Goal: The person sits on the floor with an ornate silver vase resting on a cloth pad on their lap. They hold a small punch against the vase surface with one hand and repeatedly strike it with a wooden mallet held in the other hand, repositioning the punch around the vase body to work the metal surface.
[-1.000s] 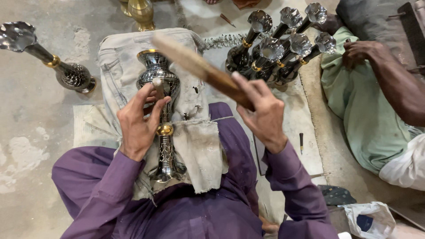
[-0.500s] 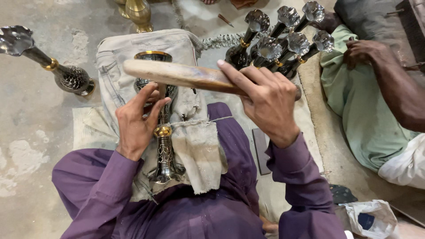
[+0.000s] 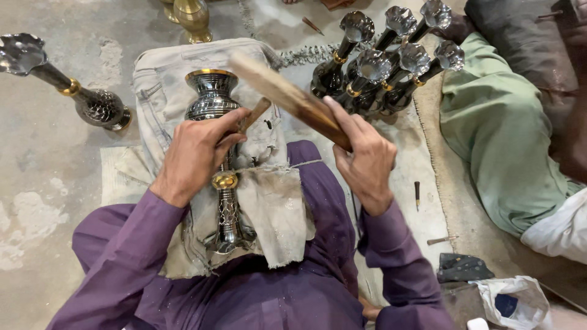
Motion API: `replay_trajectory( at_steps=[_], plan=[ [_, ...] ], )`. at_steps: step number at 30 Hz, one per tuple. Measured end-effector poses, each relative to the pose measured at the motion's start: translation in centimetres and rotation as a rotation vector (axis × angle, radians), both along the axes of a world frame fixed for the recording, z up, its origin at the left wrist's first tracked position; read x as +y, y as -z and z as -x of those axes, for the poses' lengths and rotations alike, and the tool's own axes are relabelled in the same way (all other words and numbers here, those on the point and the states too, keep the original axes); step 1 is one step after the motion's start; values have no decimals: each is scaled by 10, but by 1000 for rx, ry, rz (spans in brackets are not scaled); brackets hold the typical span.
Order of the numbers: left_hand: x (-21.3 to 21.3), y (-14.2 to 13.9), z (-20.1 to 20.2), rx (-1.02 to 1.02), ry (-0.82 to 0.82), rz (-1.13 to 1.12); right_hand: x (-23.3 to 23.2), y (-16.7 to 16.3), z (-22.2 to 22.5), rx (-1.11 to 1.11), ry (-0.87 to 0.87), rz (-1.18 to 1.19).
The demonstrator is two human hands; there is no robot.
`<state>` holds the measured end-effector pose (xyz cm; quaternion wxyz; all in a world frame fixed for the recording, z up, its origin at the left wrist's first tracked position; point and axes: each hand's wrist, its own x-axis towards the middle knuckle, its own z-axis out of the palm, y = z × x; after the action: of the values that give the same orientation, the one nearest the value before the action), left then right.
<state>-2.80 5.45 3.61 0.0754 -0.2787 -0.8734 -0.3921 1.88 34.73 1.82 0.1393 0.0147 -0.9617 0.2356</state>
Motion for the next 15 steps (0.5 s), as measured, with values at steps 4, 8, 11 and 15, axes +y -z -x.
replay_trajectory(
  at_steps=[4,8,11,15],
  plan=[
    [3,-4,9,12,79,99,-1,23,-7,96,-130,449],
    [3,-6,18,52,186,144,-8,38,-28,129,-16,274],
    [5,-6,25,5,220,230,-17,50,-34,51,2,488],
    [7,-8,29,-51,220,354,-22,69,-43,39,60,450]
  ],
)
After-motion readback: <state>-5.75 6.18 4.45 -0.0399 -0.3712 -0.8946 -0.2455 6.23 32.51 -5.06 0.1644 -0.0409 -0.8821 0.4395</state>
